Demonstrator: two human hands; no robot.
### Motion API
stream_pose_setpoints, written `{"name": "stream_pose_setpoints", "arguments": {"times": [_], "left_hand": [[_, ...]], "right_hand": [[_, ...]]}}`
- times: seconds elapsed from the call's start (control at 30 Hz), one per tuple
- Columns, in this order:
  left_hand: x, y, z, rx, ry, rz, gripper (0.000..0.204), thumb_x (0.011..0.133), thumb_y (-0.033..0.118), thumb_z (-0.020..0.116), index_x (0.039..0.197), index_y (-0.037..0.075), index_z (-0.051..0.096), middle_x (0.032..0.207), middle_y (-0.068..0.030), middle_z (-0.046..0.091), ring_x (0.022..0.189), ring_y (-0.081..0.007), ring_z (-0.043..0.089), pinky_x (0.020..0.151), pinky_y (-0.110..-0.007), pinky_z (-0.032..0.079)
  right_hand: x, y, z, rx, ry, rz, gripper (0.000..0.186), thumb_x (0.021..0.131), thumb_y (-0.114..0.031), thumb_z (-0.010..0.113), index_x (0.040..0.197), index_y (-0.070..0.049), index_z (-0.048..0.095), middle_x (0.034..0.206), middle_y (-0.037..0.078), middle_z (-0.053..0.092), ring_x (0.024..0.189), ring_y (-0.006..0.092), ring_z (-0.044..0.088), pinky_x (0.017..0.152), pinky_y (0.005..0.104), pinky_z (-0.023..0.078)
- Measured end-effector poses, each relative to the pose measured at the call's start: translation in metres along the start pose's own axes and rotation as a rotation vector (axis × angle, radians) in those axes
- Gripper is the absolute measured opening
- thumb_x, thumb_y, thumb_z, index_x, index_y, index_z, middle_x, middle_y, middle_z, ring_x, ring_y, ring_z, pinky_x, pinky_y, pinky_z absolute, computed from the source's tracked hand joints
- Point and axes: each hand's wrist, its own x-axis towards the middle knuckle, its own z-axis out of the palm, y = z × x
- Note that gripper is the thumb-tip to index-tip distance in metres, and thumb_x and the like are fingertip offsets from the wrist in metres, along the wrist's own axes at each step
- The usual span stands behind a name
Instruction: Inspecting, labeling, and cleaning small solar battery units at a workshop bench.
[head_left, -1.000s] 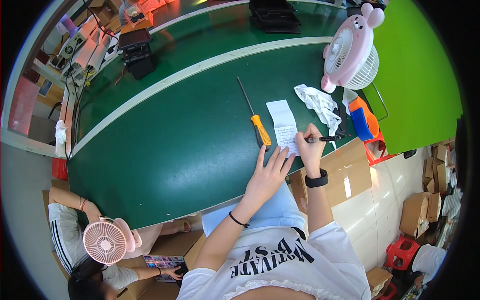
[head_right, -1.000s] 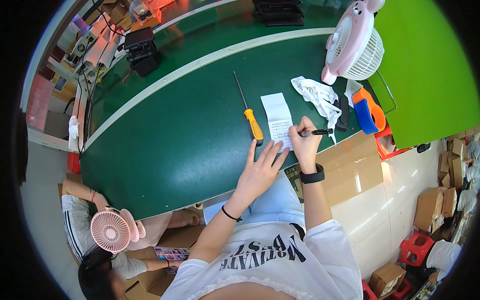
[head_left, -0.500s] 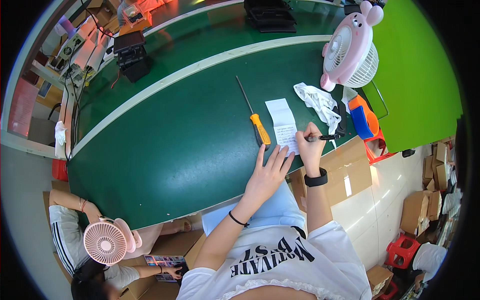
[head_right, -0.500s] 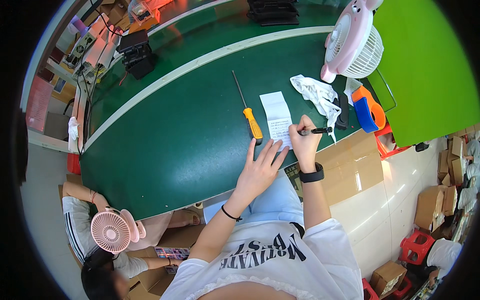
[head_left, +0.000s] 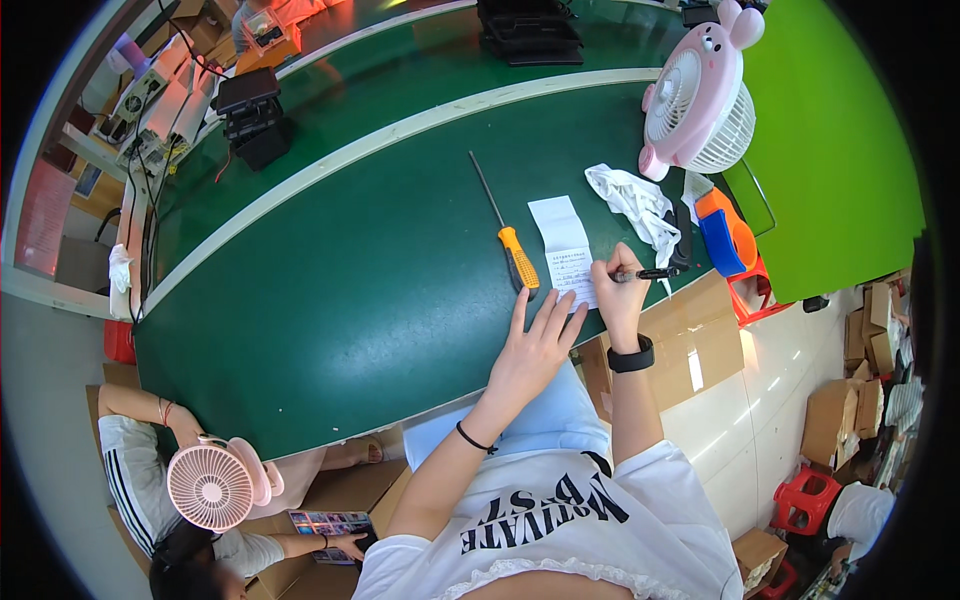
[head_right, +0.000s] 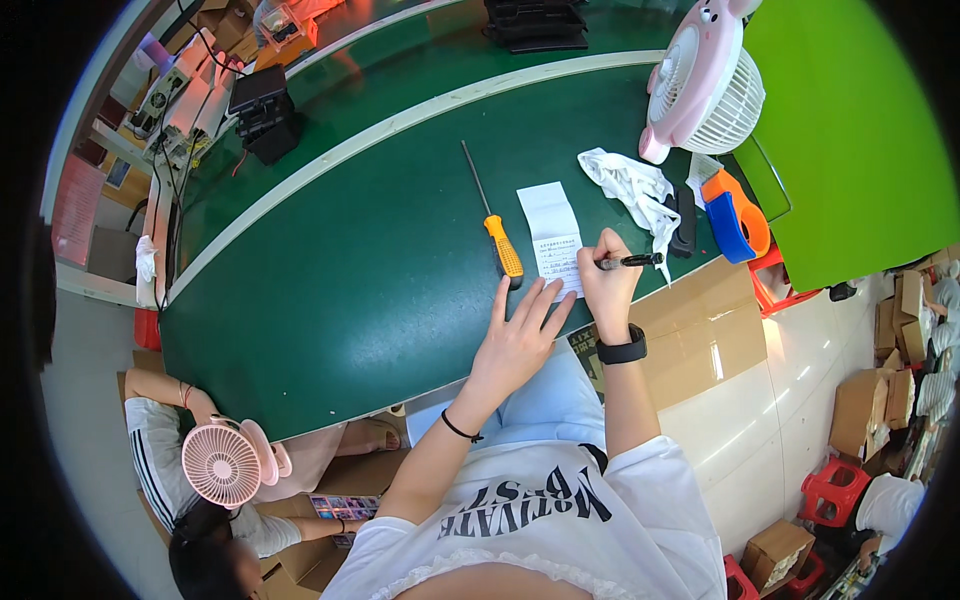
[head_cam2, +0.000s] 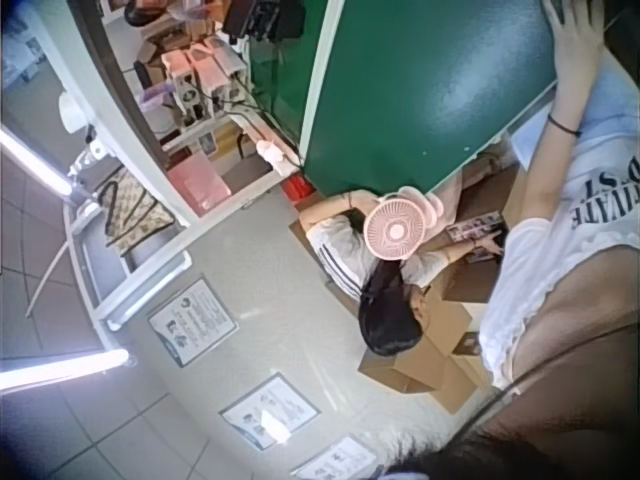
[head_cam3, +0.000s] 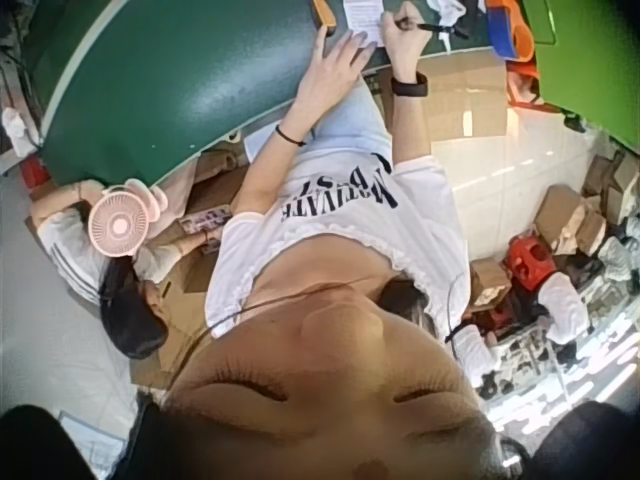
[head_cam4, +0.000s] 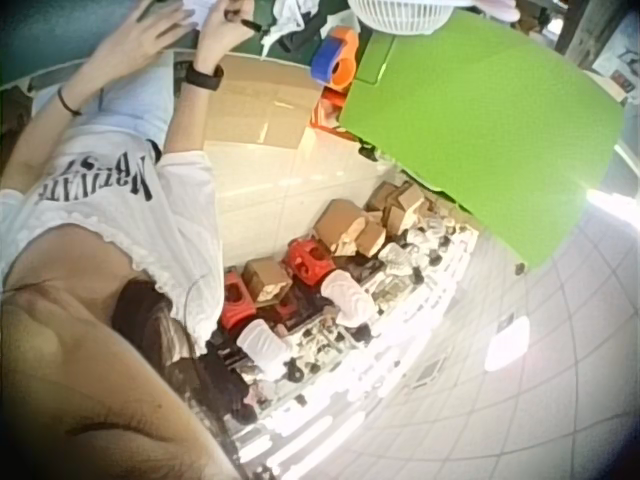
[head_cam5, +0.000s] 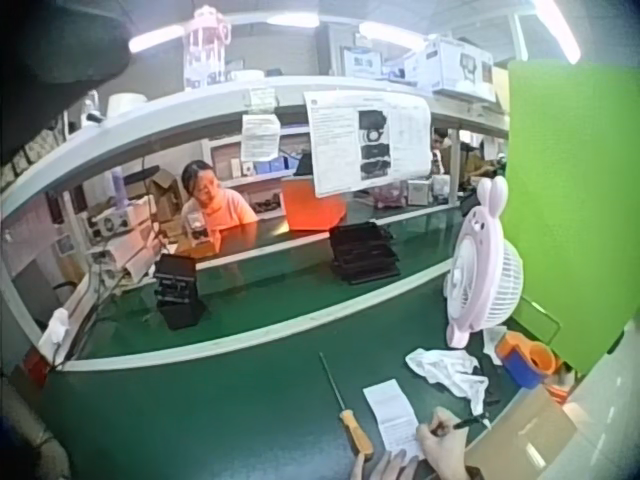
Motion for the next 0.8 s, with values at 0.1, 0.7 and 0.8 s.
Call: {"name": "stream_pose_setpoints", "arguments": {"times": [0.1,0.7,0.8], "left_hand": [[0.0,0.001,0.001,-0.007,0.005,0.0,0.049,0.089,0.016,0.055,0.138,0.009,0.054,0.138,-0.0107,0.052,0.132,-0.0247,0.05,0.117,-0.058,0.027],[-0.001,0.0,0.008,-0.003,0.034,-0.018,0.06,0.08,0.014,0.065,0.138,0.012,0.053,0.14,-0.0072,0.051,0.132,-0.0229,0.05,0.116,-0.058,0.027],[-0.001,0.0,0.008,-0.002,0.04,-0.015,0.059,0.081,0.014,0.064,0.138,0.012,0.053,0.14,-0.0073,0.051,0.131,-0.0229,0.05,0.116,-0.058,0.027]], "right_hand": [[-0.001,0.003,-0.001,-0.005,-0.002,-0.008,0.029,0.077,0.003,0.061,0.066,-0.004,0.035,0.057,-0.001,0.032,0.056,0.0063,0.03,0.048,0.0274,0.026],[-0.002,-0.006,0.0,0.016,0.037,0.037,0.029,0.078,0.005,0.061,0.067,-0.003,0.035,0.059,-0.001,0.033,0.058,0.0062,0.03,0.049,0.027,0.025],[-0.001,-0.002,0.0,-0.004,0.041,0.021,0.029,0.078,0.005,0.06,0.067,-0.003,0.034,0.059,-0.001,0.032,0.058,0.0063,0.03,0.049,0.0271,0.025]]}}
